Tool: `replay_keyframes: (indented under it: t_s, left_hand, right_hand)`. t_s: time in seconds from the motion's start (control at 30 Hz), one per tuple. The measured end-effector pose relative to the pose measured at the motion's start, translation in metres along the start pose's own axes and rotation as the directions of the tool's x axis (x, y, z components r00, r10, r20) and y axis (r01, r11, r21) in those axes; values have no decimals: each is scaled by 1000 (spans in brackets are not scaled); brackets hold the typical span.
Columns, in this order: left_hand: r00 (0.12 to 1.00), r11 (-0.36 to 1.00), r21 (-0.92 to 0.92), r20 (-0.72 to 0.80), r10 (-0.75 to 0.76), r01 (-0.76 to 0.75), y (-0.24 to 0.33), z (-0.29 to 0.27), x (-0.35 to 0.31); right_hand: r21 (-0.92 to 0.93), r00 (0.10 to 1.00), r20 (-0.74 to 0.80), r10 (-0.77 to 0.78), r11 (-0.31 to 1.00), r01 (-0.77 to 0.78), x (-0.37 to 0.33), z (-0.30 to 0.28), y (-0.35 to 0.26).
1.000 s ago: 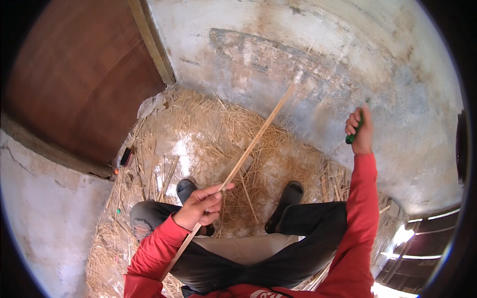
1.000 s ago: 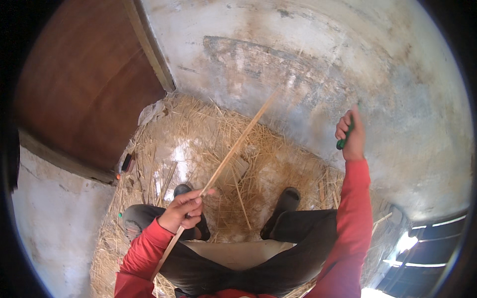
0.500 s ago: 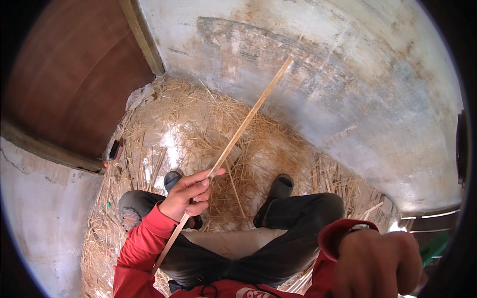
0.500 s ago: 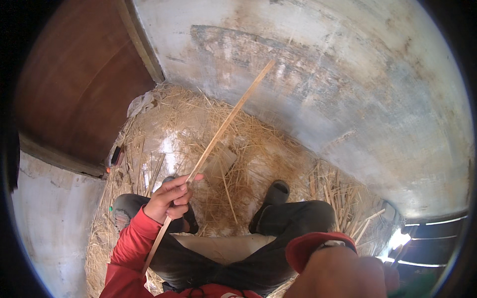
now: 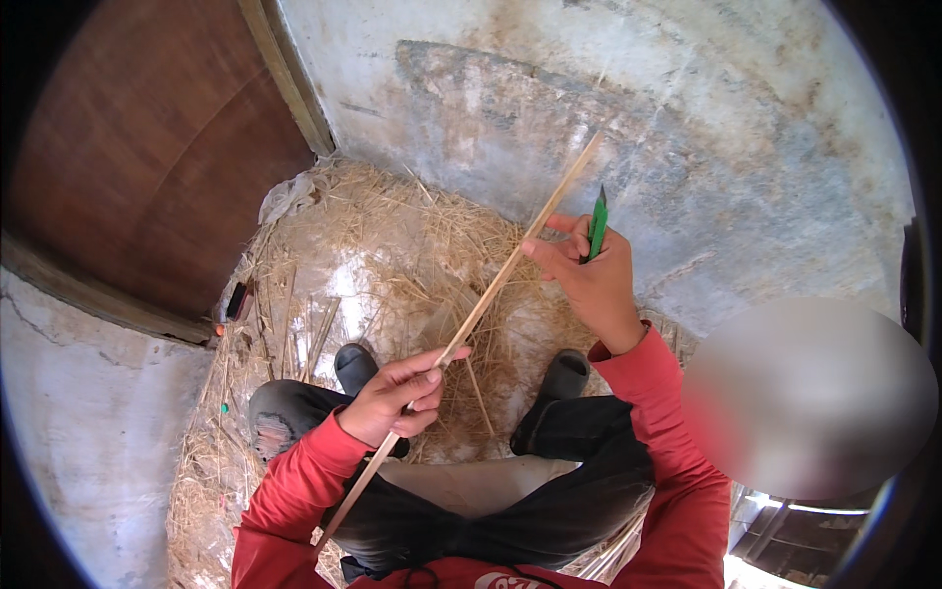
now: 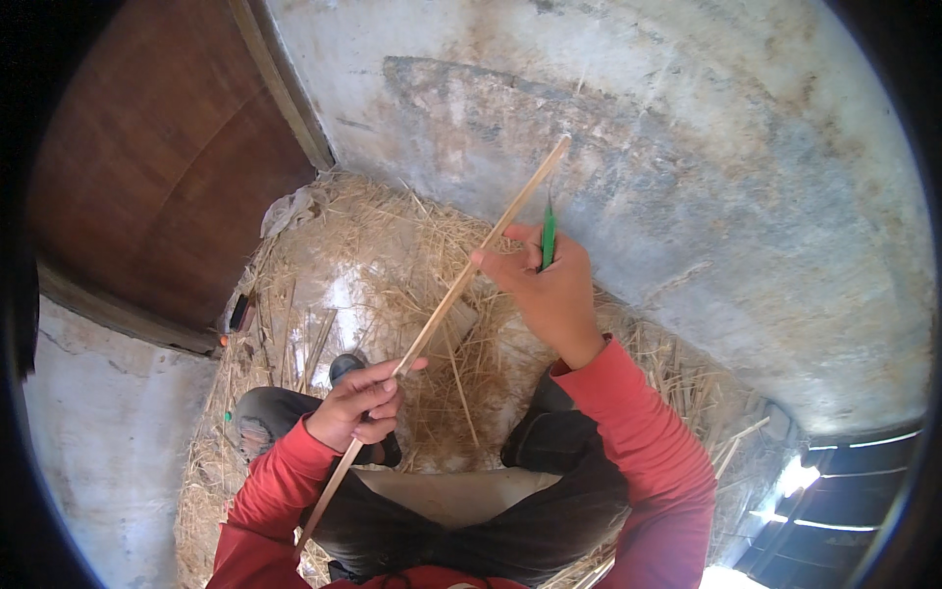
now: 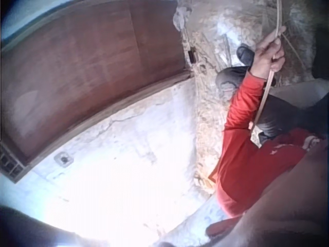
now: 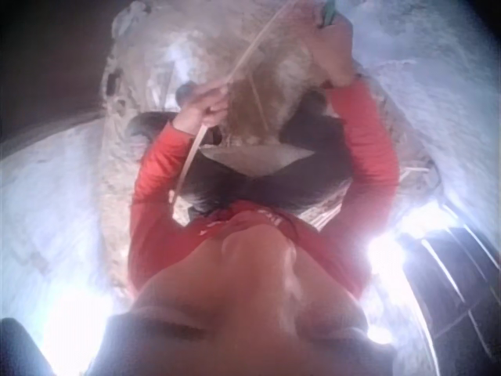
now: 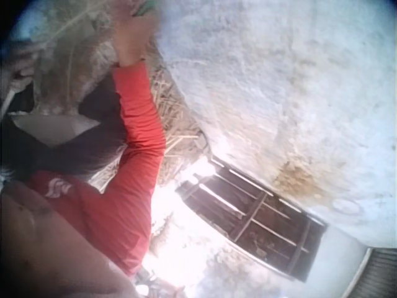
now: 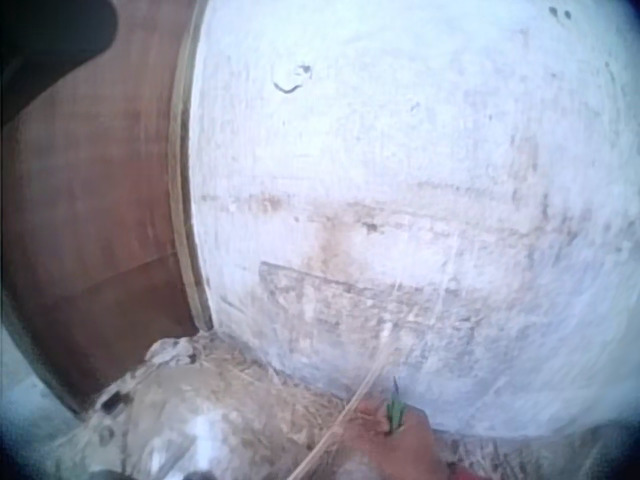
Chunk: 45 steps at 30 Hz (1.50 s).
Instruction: The person scrapes a bamboo stick with a utility knife and trims another piece of wood with a larger blade. They handle the bamboo sticks one at a time while sitting on the ground.
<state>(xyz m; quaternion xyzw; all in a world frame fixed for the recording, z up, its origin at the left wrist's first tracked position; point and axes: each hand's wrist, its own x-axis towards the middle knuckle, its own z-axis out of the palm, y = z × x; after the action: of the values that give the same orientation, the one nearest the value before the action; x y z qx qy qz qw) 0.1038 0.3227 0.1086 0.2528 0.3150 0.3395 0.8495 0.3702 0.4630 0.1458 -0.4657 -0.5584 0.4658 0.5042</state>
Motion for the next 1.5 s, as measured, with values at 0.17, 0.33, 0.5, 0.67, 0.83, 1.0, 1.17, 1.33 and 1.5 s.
replay_keyframes:
  t_s: [0.17,0.33,0.5,0.67,0.83,1.0,1.17,1.33,1.5]
  left_hand:
    - [1000,996,83,16,22,-24,0,5,3]
    - [1000,985,170,18,22,-25,-3,7,12]
    - [994,935,340,-6,109,-100,-9,2,29]
    - [995,915,392,2,100,-92,-8,-4,40]
    - [989,913,398,-67,131,-94,-5,1,36]
    - [946,873,434,-118,302,-225,-8,-6,34]
    - [933,870,441,-164,319,-220,-9,2,32]
    - [937,847,472,-112,332,-244,-14,-3,30]
    - [949,838,510,-119,291,-193,-14,-3,20]
  right_hand:
    - [39,997,30,-64,997,63,10,0,5]
    - [182,996,-51,67,982,-57,28,-7,16]
    - [212,995,-76,61,976,-44,36,-7,25]
    - [95,999,2,-45,995,45,32,-9,32]
    - [-338,979,205,-14,937,85,-3,4,16]
    - [-592,885,458,-80,715,371,-46,18,5]
    - [-598,849,528,0,710,372,-67,33,18]
    - [-621,839,545,-1,672,404,-70,35,20]
    - [-659,906,421,-35,675,333,-39,18,44]
